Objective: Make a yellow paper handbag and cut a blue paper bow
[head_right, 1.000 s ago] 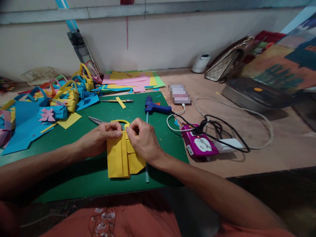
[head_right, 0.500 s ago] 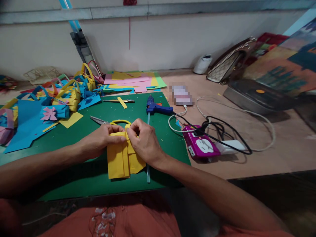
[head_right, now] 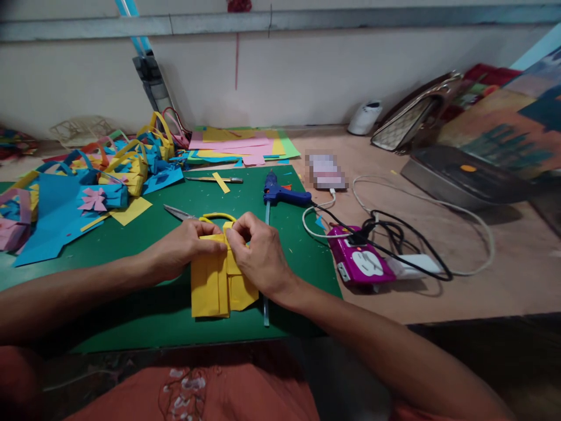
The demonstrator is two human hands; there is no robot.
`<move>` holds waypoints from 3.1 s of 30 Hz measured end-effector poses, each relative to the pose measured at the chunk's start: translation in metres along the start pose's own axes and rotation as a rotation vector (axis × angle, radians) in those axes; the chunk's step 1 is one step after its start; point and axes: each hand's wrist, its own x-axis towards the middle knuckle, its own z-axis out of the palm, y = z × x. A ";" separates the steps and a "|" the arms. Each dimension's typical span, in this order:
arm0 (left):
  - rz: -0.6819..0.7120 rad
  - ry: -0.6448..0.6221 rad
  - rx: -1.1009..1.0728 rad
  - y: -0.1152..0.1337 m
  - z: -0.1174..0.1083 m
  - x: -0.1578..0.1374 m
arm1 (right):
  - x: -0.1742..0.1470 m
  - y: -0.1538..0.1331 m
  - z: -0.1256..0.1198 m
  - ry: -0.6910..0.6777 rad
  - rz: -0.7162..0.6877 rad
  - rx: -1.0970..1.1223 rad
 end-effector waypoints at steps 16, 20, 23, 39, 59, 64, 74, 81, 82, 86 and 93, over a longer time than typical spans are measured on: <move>0.137 0.022 0.117 0.015 -0.002 -0.008 | -0.004 -0.006 -0.013 -0.187 0.124 0.129; 0.169 0.017 0.135 0.014 0.000 -0.008 | -0.004 -0.008 -0.012 -0.154 0.112 0.107; 0.193 0.026 0.119 0.012 0.000 -0.007 | -0.004 -0.006 -0.012 -0.128 0.092 0.100; 0.340 0.130 0.080 0.014 0.001 -0.013 | -0.006 -0.013 -0.014 0.035 0.010 0.141; 0.561 0.219 0.224 0.022 0.005 -0.017 | -0.011 -0.013 -0.014 0.145 -0.337 -0.130; 0.713 0.237 0.264 0.013 0.004 -0.013 | -0.010 -0.010 -0.012 0.176 -0.370 -0.182; 0.896 0.294 0.467 0.014 0.005 -0.018 | -0.011 -0.016 -0.021 0.098 -0.376 -0.236; 0.957 0.339 0.567 0.015 0.004 -0.019 | -0.009 -0.023 -0.026 0.033 -0.372 -0.242; 0.968 0.345 0.578 0.015 0.003 -0.019 | -0.009 -0.023 -0.026 0.034 -0.379 -0.241; 1.014 0.390 0.670 0.014 0.003 -0.020 | -0.008 -0.024 -0.025 0.033 -0.388 -0.248; 1.123 0.479 0.866 0.013 0.000 -0.020 | -0.006 -0.023 -0.023 0.028 -0.452 -0.323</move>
